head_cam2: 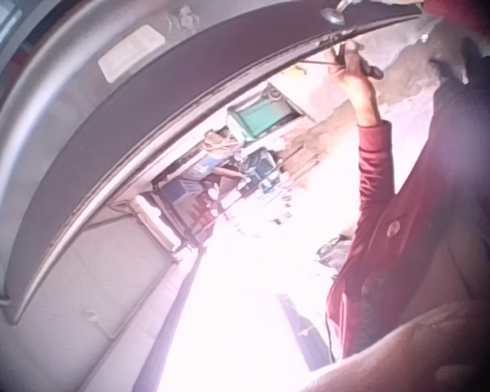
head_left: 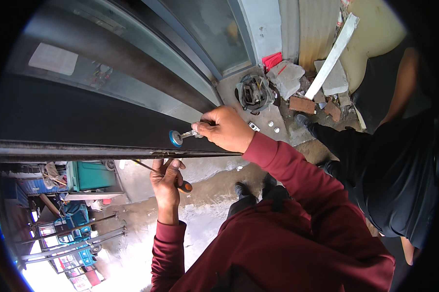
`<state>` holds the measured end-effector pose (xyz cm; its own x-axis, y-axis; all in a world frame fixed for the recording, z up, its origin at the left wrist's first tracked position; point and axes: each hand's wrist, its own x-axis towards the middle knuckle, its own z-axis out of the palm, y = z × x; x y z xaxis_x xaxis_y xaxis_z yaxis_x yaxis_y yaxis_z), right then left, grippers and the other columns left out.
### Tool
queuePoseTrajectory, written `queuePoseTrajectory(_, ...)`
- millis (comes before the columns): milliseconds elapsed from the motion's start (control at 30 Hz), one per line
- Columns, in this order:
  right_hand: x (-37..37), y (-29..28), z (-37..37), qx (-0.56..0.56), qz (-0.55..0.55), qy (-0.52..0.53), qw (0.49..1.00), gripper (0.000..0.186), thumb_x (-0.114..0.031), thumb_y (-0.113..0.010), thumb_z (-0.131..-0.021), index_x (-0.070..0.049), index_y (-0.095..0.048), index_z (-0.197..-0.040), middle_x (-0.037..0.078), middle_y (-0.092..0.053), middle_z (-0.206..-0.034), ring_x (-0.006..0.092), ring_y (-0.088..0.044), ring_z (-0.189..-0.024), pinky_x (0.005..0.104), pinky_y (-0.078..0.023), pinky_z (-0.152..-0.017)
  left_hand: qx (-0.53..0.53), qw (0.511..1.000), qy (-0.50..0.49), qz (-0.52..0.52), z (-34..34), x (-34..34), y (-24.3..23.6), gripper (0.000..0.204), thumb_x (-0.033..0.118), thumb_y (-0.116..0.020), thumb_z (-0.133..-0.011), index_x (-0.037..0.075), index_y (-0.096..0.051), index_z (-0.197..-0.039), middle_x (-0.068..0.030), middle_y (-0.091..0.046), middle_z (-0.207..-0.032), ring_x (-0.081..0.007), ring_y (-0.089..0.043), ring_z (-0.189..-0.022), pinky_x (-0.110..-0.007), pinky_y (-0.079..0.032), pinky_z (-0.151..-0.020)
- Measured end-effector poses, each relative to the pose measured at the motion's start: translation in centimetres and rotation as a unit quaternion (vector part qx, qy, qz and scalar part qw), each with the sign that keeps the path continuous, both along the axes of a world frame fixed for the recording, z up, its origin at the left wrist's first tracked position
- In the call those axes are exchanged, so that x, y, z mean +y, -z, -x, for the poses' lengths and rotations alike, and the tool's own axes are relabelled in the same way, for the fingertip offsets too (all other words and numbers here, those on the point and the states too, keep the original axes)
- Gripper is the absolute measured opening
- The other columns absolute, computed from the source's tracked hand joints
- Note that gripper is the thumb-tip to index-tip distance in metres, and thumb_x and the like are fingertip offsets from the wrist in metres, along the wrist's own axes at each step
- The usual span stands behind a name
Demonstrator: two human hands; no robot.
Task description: The person installs a door lock mechanism into a metal door frame using a screwdriver and other hand tools. They align the lock body, insert screws, and test the key cylinder while another person stands nearby.
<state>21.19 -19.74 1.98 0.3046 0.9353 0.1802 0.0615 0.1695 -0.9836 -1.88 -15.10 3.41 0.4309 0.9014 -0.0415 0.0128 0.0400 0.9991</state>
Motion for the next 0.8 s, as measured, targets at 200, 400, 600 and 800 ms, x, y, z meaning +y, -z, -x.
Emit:
queuePoseTrajectory(200,0.0,0.6,0.0,0.123,0.056,-0.072,0.988,0.035,-0.026,-0.067,-0.098,0.003,-0.069,-0.079,0.003,-0.055,-0.055,0.0105,-0.048,-0.049,0.0305,-0.04,-0.049,0.011,1.0,-0.005,0.001,-0.2,0.0,-0.2,0.039,0.007,-0.069,-0.096,0.006,-0.06,-0.133,-0.0096,-0.069,-0.082,-0.0031,-0.044,-0.048,-0.017,-0.033,-0.044)
queuePoseTrajectory(400,0.7,-0.5,-0.5,0.137,0.097,-0.115,0.979,0.035,-0.025,-0.065,-0.101,0.003,-0.067,-0.079,0.0,-0.051,-0.051,0.008,-0.046,-0.042,0.028,-0.036,-0.041,0.025,1.0,-0.012,-0.006,-0.2,-0.1,-0.1,0.041,0.006,-0.068,-0.096,0.005,-0.059,-0.136,-0.0092,-0.069,-0.082,-0.0026,-0.044,-0.048,-0.017,-0.033,-0.044)
queuePoseTrajectory(600,1.3,-1.1,-1.2,0.052,0.115,-0.123,0.984,0.039,-0.027,-0.064,-0.102,0.003,-0.066,-0.077,0.001,-0.052,-0.051,0.0103,-0.051,-0.043,0.0294,-0.041,-0.044,0.03,0.999,-0.017,-0.009,-0.4,-0.2,0.1,0.039,0.006,-0.067,-0.097,0.005,-0.06,-0.135,-0.0077,-0.07,-0.082,-0.0021,-0.042,-0.046,-0.019,-0.035,-0.042)
queuePoseTrajectory(800,2.6,-1.1,0.7,-0.069,0.106,-0.095,0.987,0.041,-0.028,-0.062,-0.102,0.003,-0.065,-0.074,0.003,-0.053,-0.053,0.0118,-0.055,-0.047,0.0311,-0.041,-0.047,0.061,0.998,-0.029,0.003,-0.3,-0.4,-0.2,0.041,0.006,-0.066,-0.097,0.006,-0.058,-0.137,-0.0064,-0.07,-0.081,-0.0022,-0.042,-0.043,-0.021,-0.037,-0.037)
